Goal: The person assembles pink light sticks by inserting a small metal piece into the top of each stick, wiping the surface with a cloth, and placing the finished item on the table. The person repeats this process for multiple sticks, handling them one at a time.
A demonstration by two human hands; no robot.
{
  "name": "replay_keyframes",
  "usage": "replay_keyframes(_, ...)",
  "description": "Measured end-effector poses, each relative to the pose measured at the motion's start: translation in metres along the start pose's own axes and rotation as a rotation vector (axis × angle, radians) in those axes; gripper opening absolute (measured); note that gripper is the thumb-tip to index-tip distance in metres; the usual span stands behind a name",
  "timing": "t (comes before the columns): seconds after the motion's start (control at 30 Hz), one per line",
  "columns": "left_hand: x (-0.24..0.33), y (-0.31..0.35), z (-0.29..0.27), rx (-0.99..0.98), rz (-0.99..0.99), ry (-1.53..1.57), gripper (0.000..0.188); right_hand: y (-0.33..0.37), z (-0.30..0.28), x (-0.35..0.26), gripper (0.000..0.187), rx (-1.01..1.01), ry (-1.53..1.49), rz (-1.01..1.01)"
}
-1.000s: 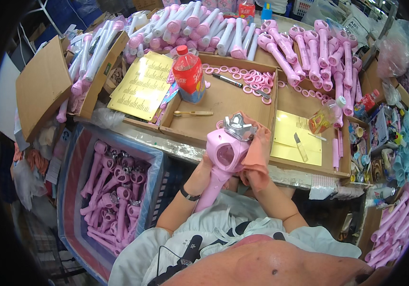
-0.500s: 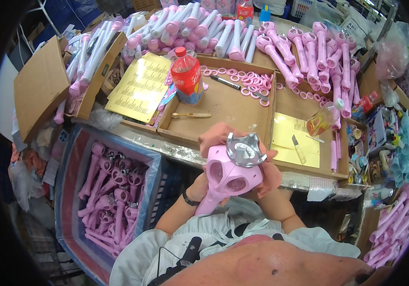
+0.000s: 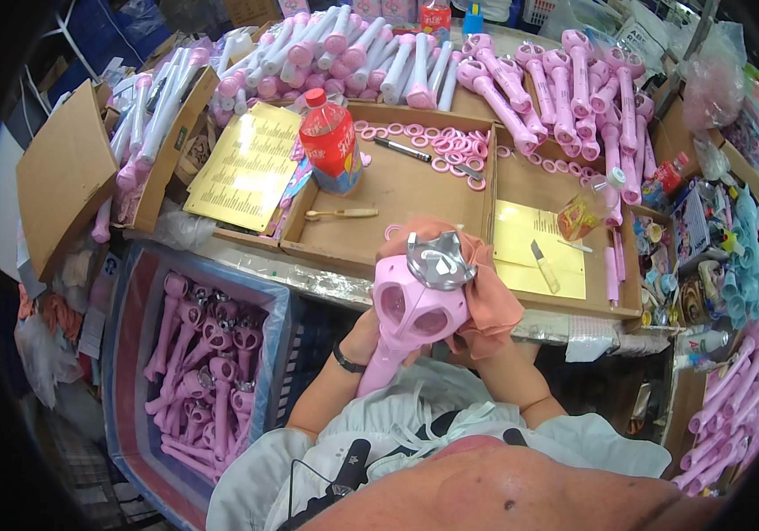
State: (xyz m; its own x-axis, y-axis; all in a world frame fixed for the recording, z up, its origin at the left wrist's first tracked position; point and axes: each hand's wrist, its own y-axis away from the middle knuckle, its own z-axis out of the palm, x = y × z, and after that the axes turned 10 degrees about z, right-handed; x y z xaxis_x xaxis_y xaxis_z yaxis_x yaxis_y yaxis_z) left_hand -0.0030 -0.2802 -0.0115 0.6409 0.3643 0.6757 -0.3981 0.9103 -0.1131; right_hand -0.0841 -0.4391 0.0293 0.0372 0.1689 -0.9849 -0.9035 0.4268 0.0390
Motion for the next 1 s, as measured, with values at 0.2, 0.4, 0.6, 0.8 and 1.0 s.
replay_keyframes(0.2, -0.002, 0.006, -0.016, -0.059, -0.012, 0.048, 0.072, 0.023, 0.021, -0.007, 0.033, 0.088, 0.075, -0.232)
replay_keyframes(0.4, -0.001, -0.001, -0.011, 0.261, 0.103, -0.209, 0.070, 0.010, 0.032, -0.001, 0.035, 0.300, 0.117, -0.249)
replay_keyframes(0.6, 0.015, 0.002, 0.002, 0.060, 0.042, -0.280, 0.077, 0.000, 0.039, 0.026, 0.058, 0.155, -0.493, 0.107)
replay_keyframes(0.8, 0.018, -0.001, -0.001, 0.407, 0.139, -0.631, 0.064, 0.011, 0.054, 0.038, 0.067, 0.265, 0.086, -0.203)
replay_keyframes(1.0, 0.011, -0.001, 0.028, 0.330, 0.378, -1.343, 0.073, -0.003, 0.052, 0.033, 0.069, 0.206, -0.270, -0.285)
